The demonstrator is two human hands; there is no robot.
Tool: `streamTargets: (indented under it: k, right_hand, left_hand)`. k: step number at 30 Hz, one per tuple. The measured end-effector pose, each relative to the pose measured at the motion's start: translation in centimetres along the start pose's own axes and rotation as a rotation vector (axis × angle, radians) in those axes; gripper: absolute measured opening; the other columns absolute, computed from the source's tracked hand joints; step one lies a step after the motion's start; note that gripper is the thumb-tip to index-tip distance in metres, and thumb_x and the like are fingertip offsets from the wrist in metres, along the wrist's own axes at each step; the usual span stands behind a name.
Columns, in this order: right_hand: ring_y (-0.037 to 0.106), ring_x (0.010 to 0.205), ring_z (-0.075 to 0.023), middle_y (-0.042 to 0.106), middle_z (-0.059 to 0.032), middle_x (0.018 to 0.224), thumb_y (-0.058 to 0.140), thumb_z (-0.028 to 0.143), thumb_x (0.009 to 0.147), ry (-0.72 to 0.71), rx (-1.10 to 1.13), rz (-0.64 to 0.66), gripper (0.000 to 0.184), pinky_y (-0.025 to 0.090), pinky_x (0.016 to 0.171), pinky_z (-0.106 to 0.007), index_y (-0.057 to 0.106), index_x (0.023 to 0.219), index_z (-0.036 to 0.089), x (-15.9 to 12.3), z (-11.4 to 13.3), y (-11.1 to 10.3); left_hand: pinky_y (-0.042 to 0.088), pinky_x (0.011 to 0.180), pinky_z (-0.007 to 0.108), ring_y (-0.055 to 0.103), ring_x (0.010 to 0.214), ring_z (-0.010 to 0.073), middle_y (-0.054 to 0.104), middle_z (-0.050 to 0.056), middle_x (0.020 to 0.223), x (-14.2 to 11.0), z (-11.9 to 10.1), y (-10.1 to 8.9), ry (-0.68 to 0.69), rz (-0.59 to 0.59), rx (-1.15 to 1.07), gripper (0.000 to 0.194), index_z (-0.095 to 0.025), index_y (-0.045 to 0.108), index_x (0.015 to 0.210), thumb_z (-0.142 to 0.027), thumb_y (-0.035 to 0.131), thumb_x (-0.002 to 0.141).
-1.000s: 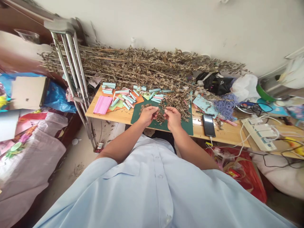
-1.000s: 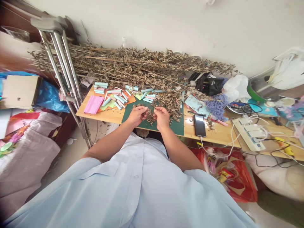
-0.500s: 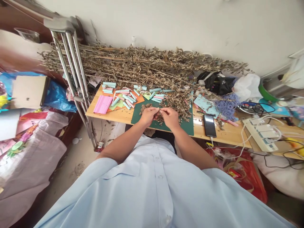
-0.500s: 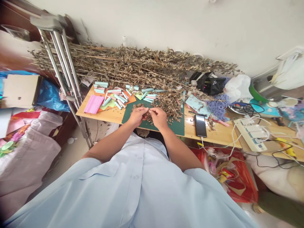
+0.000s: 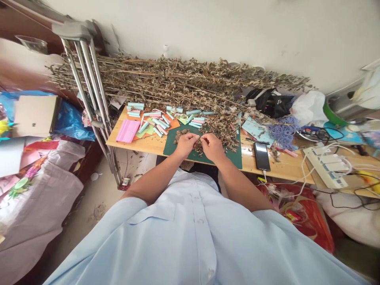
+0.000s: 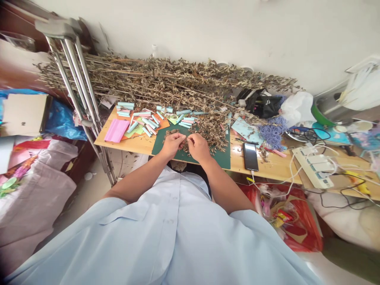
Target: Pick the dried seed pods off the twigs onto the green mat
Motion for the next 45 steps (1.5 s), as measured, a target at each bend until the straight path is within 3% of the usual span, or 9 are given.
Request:
streamTargets:
  k: [20, 34, 39, 45]
  right_hand:
    - [0.060, 0.085, -0.0245, 0.065, -0.0093, 0.094, 0.051, 0.023, 0.092, -0.052, -0.133, 0.063, 0.012, 0.047, 0.079, -0.037, 0.063, 0.095, 0.023, -0.1, -1.1, -0.3]
    - [0.061, 0.086, -0.0246, 0.066, -0.0084, 0.091, 0.053, 0.028, 0.093, -0.011, -0.076, 0.057, 0.014, 0.048, 0.081, -0.038, 0.066, 0.091, 0.024, -0.1, -1.9, -0.3]
    - [0.063, 0.080, -0.0216, 0.070, -0.0066, 0.100, 0.064, 0.032, 0.086, 0.131, 0.153, -0.023, 0.017, 0.051, 0.082, -0.039, 0.071, 0.100, 0.025, 0.0, -1.6, 0.1]
    - [0.067, 0.068, -0.0189, 0.073, -0.0042, 0.093, 0.073, 0.051, 0.079, 0.516, 0.767, 0.067, 0.034, 0.048, 0.052, -0.029, 0.073, 0.099, 0.024, 0.4, -1.1, 1.1]
  left_hand:
    - [0.031, 0.046, 0.019, 0.045, 0.049, 0.0060, 0.055, -0.002, 0.060, 0.2, -0.1, -0.3, 0.008, -0.069, 0.004, 0.025, -0.014, 0.065, 0.074, -0.036, 0.076, 0.078]
    - [0.029, 0.047, 0.019, 0.042, 0.049, 0.0057, 0.051, -0.003, 0.058, 0.6, -0.6, -1.1, 0.011, -0.104, -0.064, 0.028, -0.015, 0.061, 0.073, -0.037, 0.077, 0.078]
    - [0.028, 0.045, 0.019, 0.044, 0.048, 0.0055, 0.052, -0.003, 0.059, 0.5, -0.9, -0.9, -0.030, -0.074, -0.120, 0.029, -0.014, 0.062, 0.075, -0.038, 0.079, 0.076]
    - [0.026, 0.043, 0.019, 0.044, 0.048, 0.0054, 0.055, -0.002, 0.062, 0.5, -0.8, -0.8, -0.085, 0.014, -0.246, 0.034, -0.014, 0.063, 0.079, -0.040, 0.083, 0.072]
Point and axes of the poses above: each hand's wrist, its own x-axis towards the middle knuckle, its own y-axis out of the palm, z = x × y, the point moved 2 cm from there along x, towards the middle knuckle
